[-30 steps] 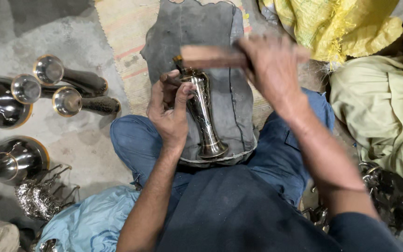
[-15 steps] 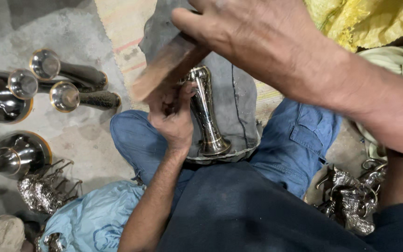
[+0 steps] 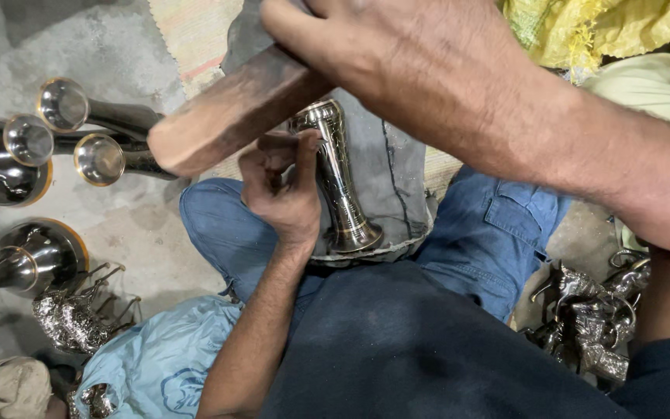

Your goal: The person sits on the floor and uses a metal chisel and wooden mallet to engrave decorative patterns onto a silver-colored metal vase. They repeatedly strike the chisel along the vase's surface, rotating the vase to access different areas.

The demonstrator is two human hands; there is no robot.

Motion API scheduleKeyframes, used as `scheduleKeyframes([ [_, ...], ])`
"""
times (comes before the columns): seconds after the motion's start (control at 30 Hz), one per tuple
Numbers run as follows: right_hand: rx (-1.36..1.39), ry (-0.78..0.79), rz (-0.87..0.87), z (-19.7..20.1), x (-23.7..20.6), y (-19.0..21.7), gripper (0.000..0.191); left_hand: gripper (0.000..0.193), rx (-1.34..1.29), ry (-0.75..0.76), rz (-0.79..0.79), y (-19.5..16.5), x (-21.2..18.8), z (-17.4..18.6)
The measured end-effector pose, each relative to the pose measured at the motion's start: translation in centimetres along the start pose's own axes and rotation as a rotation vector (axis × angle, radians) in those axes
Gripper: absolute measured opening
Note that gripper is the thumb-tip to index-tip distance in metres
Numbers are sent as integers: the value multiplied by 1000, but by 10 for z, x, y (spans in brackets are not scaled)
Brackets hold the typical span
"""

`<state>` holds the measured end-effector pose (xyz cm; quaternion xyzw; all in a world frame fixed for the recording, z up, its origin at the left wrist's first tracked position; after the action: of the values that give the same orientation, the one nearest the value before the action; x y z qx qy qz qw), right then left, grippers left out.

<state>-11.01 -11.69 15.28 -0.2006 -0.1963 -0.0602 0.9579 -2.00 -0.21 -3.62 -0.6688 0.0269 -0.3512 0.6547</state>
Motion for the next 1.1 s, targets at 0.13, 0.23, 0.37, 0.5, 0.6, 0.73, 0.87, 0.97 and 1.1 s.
scheduleKeyframes([
  [0.13,0,-9,33,6,-6,-1,12,18,25,27,-8,-1,0,-2],
  [0.23,74,100,-16,-2,-14,-7,10,26,66,28,21,-2,1,-1],
  [0.37,47,79,-83,-6,-31,-16,12,23,129,101,-147,-22,5,-6],
  [0.5,177,26,-109,-11,-48,-24,18,23,117,153,-252,-30,14,-8],
  [0.6,273,2,-164,-15,-61,-26,27,24,84,202,-215,-27,18,-11],
  [0.73,294,-34,-229,-16,-69,-28,37,22,86,220,-132,-25,20,-11],
  [0.87,275,-38,-260,-13,-70,-26,32,21,93,247,-221,-39,23,-12],
  [0.97,182,33,-266,-15,-73,-23,25,29,183,266,-176,-37,27,-11],
  [1.1,234,-2,-322,-19,-80,-28,27,26,88,380,-160,-35,34,-21],
])
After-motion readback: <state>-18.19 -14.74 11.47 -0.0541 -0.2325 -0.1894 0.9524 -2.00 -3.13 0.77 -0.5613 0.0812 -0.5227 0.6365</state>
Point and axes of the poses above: each hand's wrist, its own x-axis towards the middle knuckle, its own z-axis out of the back of the hand, y = z × x, the point moved 9 cm from there along x, towards the middle knuckle, and after that the axes turned 1 degree about -y, right-handed, at the moved point
